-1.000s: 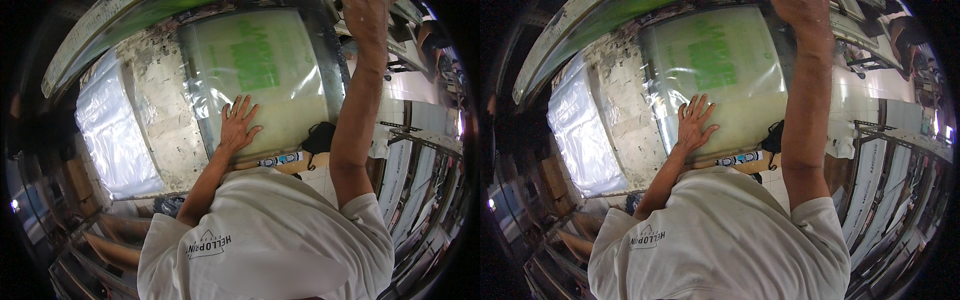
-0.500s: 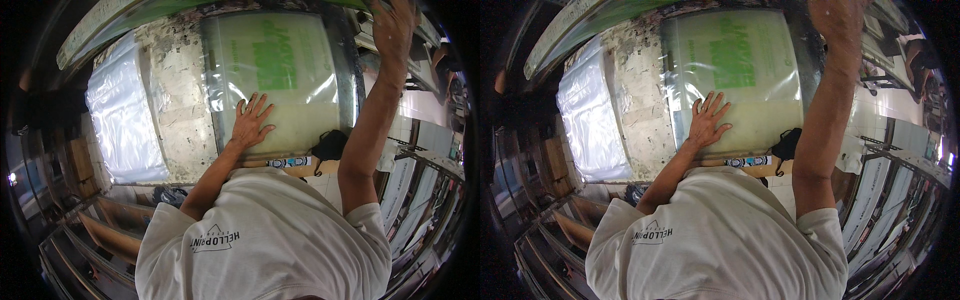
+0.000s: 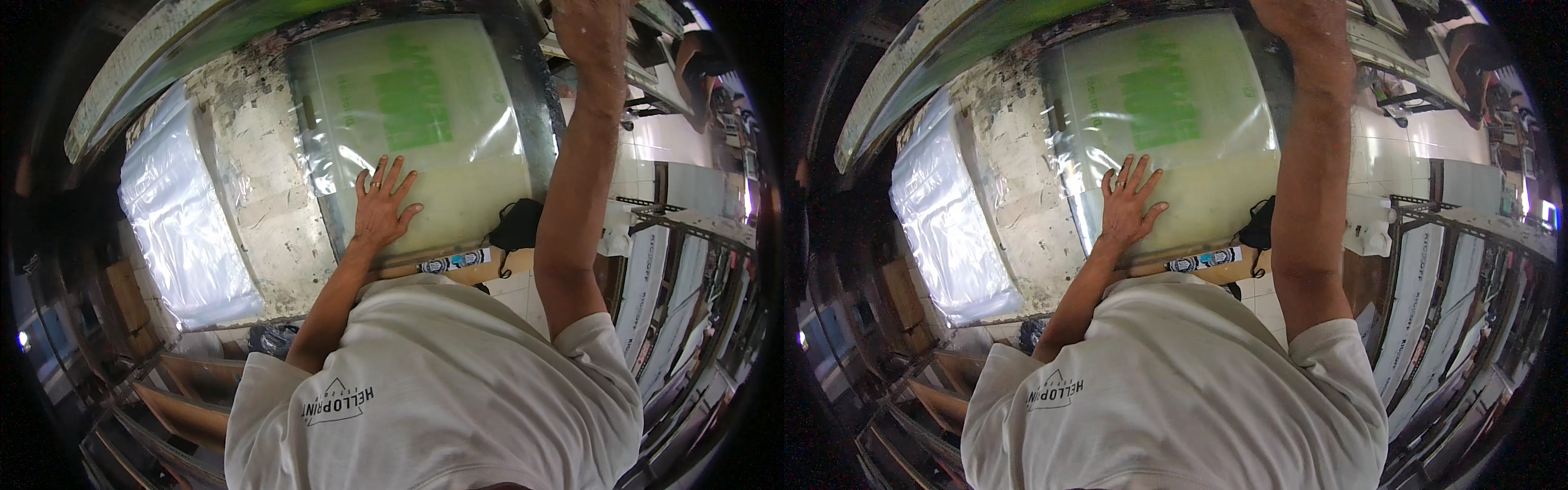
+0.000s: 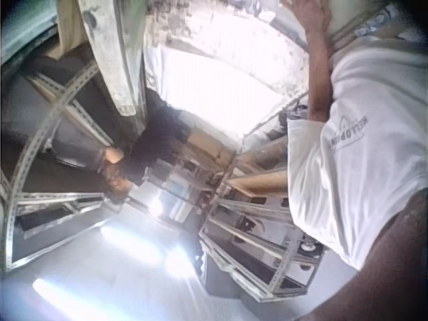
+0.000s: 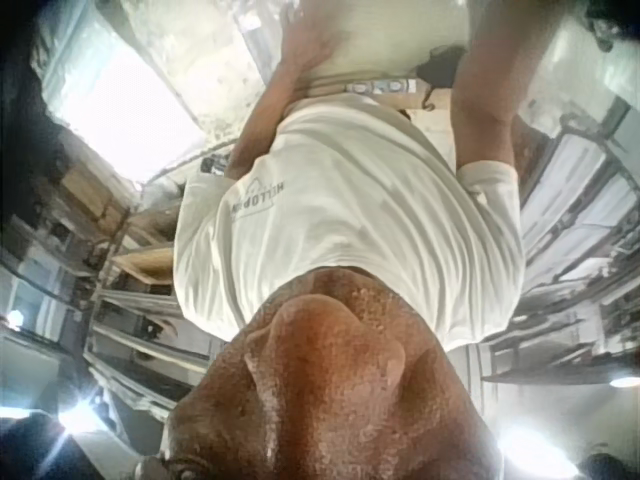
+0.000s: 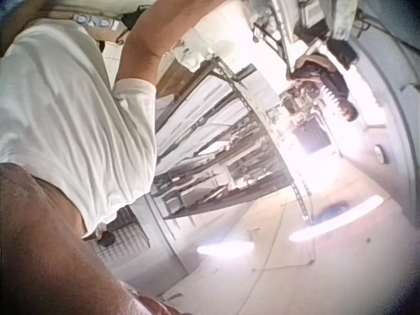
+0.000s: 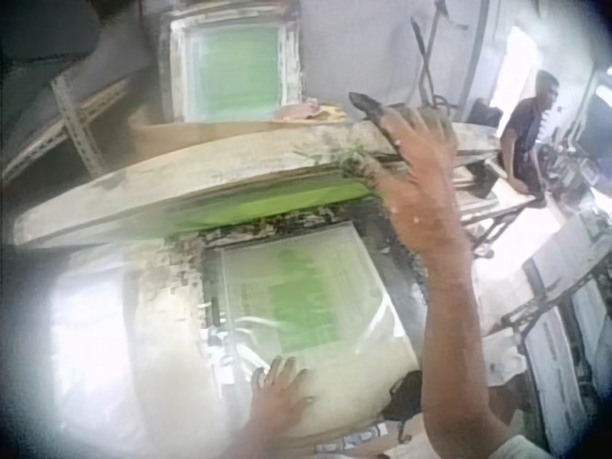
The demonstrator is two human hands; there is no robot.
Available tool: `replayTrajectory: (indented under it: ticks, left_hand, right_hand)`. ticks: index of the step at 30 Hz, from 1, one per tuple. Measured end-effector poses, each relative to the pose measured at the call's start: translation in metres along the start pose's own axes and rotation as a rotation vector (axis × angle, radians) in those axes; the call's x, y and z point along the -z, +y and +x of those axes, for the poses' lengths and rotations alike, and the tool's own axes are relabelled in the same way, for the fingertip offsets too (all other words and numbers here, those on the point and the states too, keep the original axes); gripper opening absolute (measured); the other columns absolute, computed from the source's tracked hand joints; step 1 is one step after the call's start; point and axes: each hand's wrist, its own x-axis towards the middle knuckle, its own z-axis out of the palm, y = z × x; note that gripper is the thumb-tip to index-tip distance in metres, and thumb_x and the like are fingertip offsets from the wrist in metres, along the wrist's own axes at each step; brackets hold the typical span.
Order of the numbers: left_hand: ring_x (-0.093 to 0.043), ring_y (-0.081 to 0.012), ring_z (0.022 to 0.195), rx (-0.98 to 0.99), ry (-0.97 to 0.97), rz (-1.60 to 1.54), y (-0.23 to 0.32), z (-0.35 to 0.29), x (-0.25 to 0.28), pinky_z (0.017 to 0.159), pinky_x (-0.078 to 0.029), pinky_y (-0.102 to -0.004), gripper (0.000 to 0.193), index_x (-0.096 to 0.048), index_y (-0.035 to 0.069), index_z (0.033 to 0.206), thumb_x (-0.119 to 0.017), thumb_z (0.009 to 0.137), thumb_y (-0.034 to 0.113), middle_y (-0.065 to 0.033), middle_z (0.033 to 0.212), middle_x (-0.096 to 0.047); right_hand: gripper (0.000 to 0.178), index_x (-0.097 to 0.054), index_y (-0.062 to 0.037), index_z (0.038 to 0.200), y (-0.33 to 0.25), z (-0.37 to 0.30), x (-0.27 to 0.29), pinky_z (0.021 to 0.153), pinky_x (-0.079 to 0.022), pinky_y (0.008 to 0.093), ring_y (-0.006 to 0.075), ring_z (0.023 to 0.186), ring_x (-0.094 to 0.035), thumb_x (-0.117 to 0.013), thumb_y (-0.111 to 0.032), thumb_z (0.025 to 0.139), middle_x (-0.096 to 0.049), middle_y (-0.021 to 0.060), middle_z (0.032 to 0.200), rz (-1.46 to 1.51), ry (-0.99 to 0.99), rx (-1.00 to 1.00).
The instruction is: The person performs screen printing by placing a sheet of paper on a table, lowering a screen frame over it, applying green ink across the mesh using a wooden squeegee, and lifting the frame.
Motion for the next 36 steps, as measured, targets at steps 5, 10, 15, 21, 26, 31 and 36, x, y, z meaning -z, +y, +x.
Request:
replayTrajectory:
  ticks: [5,10,15,21,26,31,36]
  left_hand:
    - [-0.026,-0.0333,0.139,0.003,-0.003,-0.001,0.002,0.001,0.002,0.109,-0.017,-0.0561,0.056,-0.053,0.015,0.133,-0.058,0.086,0.046,-0.0114,0.15,-0.032]
    - [-0.03,-0.0354,0.137,-0.015,0.03,-0.001,0.002,0.001,0.003,0.108,-0.02,-0.0564,0.055,-0.054,0.013,0.131,-0.058,0.087,0.046,-0.0134,0.149,-0.035]
    - [-0.029,-0.0355,0.138,-0.018,0.023,0.005,0.002,0.001,0.004,0.108,-0.019,-0.0563,0.055,-0.054,0.013,0.132,-0.057,0.087,0.045,-0.0135,0.149,-0.034]
    - [-0.028,-0.0357,0.138,-0.008,0.025,0.0,0.003,0.001,0.004,0.108,-0.018,-0.0568,0.055,-0.054,0.014,0.132,-0.057,0.087,0.045,-0.0135,0.15,-0.033]
    - [-0.026,-0.0356,0.139,-0.008,0.027,-0.029,0.001,0.0,0.004,0.109,-0.017,-0.0576,0.054,-0.055,0.014,0.131,-0.057,0.087,0.045,-0.0132,0.15,-0.032]
    - [-0.026,-0.0347,0.139,-0.007,0.034,-0.036,0.0,-0.001,0.002,0.109,-0.017,-0.0577,0.054,-0.054,0.014,0.131,-0.056,0.088,0.046,-0.0129,0.15,-0.032]
    - [-0.027,-0.0341,0.138,-0.01,0.037,-0.038,-0.001,-0.003,0.003,0.109,-0.018,-0.0563,0.053,-0.055,0.013,0.13,-0.056,0.088,0.045,-0.0128,0.149,-0.034]
  right_hand:
    - [0.051,-0.055,-0.008,0.129,-0.007,0.008,0.013,0.113,-0.015,0.0486,0.0369,0.125,-0.042,-0.065,-0.024,0.081,-0.056,0.0196,0.124,0.074,-0.048,0.125]
    - [0.053,-0.056,-0.0074,0.129,-0.008,0.007,0.013,0.113,-0.015,0.049,0.0376,0.124,-0.042,-0.064,-0.031,0.082,-0.056,0.0202,0.124,0.066,-0.033,0.125]
    - [0.056,-0.055,-0.0083,0.13,0.003,0.003,0.005,0.113,-0.014,0.0498,0.0413,0.13,-0.036,-0.063,-0.04,0.085,-0.051,0.0238,0.131,0.024,-0.014,0.078]
    - [0.059,-0.053,-0.0075,0.131,-0.008,0.004,0.009,0.113,-0.013,0.0497,0.0421,0.134,-0.031,-0.063,-0.042,0.085,-0.047,0.025,0.136,0.054,-0.055,0.045]
    - [0.054,-0.054,-0.0075,0.13,0.002,0.0,0.0,0.112,-0.016,0.0486,0.0409,0.132,-0.033,-0.065,-0.033,0.084,-0.05,0.0232,0.133,0.008,0.023,0.074]
    - [0.05,-0.055,-0.0051,0.127,-0.012,0.008,0.015,0.111,-0.018,0.0478,0.0395,0.127,-0.037,-0.066,-0.024,0.082,-0.051,0.0218,0.13,0.102,-0.078,0.128]
    - [0.049,-0.055,-0.009,0.13,0.005,0.002,0.004,0.113,-0.016,0.0458,0.0372,0.132,-0.034,-0.065,-0.024,0.084,-0.05,0.0186,0.135,0.043,-0.028,0.068]
